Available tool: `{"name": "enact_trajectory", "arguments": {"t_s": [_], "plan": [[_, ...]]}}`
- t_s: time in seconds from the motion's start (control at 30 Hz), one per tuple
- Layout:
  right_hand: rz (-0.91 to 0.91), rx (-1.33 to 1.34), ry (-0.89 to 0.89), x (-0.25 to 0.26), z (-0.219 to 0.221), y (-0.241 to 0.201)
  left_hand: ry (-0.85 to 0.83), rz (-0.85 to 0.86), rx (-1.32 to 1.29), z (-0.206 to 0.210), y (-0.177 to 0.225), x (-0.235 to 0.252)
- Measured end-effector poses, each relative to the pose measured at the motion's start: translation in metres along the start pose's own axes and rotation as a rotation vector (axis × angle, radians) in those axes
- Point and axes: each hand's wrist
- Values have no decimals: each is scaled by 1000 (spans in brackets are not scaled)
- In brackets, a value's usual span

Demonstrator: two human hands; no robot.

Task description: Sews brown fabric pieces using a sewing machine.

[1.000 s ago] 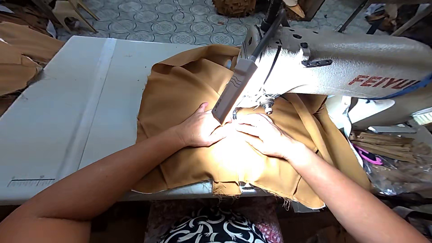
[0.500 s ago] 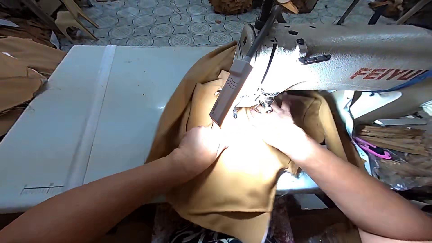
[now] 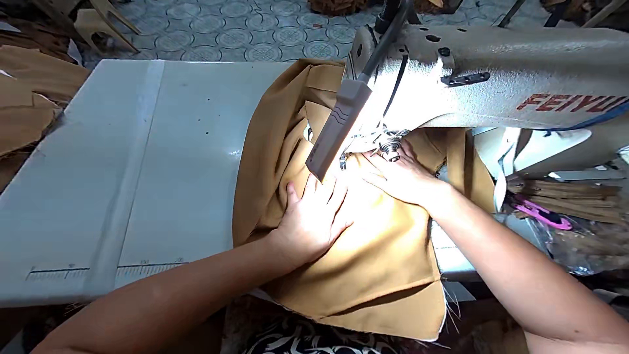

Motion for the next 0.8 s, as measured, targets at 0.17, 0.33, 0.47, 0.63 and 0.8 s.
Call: {"name": "enact_trajectory", "arguments": {"t_s": [0.17, 0.33, 0.47, 0.63, 0.8], "plan": [[-25, -13, -56, 6, -8, 3, -106, -80, -26, -8, 11, 5], [-67, -19, -22, 12, -7, 6, -93, -103, -24, -7, 14, 9], [-17, -18, 9, 9, -10, 2, -86, -112, -33, -8, 14, 10], [33, -87, 60, -31, -32, -22, -83, -105, -46, -9, 12, 12], [-174, 62, -112, -87, -64, -14, -44, -93, -72, -9, 9, 12]]}}
Point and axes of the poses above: each hand's wrist, its own x-axis towards the middle knuckle, its own z-axis out of the palm, y = z × x, and after that the axes turned 14 degrees about z, right-handed
